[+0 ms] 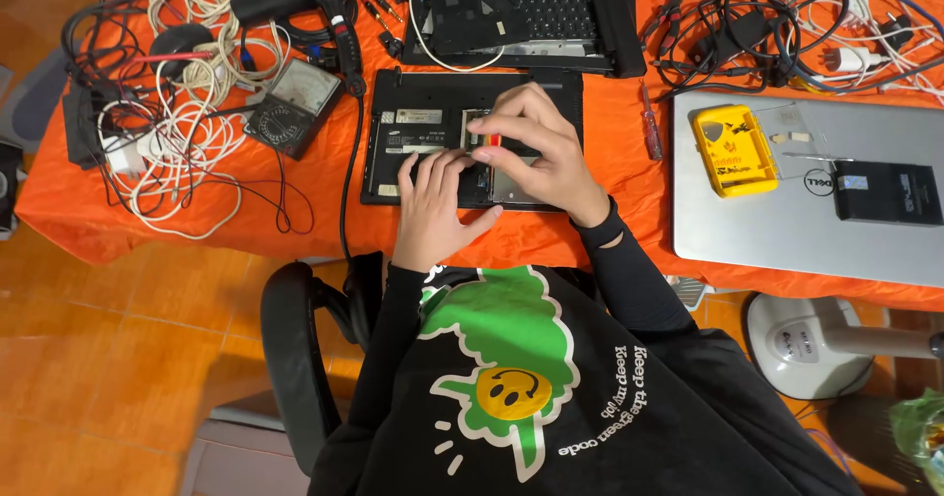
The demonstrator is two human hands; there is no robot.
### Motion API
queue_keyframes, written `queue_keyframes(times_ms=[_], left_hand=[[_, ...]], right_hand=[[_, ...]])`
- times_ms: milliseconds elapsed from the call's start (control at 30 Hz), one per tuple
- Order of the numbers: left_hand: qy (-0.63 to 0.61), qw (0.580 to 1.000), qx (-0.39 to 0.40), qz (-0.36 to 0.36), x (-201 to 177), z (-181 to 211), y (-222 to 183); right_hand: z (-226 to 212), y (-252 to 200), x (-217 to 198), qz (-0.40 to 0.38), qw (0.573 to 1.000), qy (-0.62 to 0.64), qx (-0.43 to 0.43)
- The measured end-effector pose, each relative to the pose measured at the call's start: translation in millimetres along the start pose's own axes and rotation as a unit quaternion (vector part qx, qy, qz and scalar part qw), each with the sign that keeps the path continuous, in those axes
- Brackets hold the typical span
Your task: The recorder is unscrewing components on the underside of a laptop using a screwdriver at a repair bench.
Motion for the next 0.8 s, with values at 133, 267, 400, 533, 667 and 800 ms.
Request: queue_keyframes(times_ms=[133, 267, 400, 533, 667, 800], left_hand=[[0.0, 1.0, 0.005, -0.006, 0.5, -2.2, -0.3], [0.008, 1.0, 0.004, -0.007, 0.8, -3.3, 0.8], [0.009, 1.0, 0.007, -0.004, 1.4, -4.1, -0.3], [0.006, 1.0, 0.0, -0.006, 2.0, -4.6, -2.0], [0.003, 1.0, -0.007, -0.01, 2.0, -4.7, -3.5], [0.003, 1.0, -0.004, -0.007, 2.7, -4.8, -3.1]], right_hand=[[-2.5, 1.4, 1.1, -0.002, 1.0, 0.024, -0.014], [1.4, 0.5, 3.7, -0.003, 1.0, 0.025, 0.001], [1.5, 1.8, 2.7, -0.004, 1.0, 0.024, 0.0], [-13.6, 11.3, -0.5, -0.01, 0.999, 0.038, -0.024], [1.0, -2.3, 2.1, -0.013, 0.999, 0.039, 0.0], [2.2, -2.3, 2.4, -0.01, 0.999, 0.031, 0.007]])
Point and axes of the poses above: each hand's wrist, its own y-axis towards the middle knuckle, its own x-axis out of the palm, z = x × y, the point moved 2 cm from there along y, towards the middle knuckle, and after that the axes turned 4 degrees about -z, right-handed, at the moved point
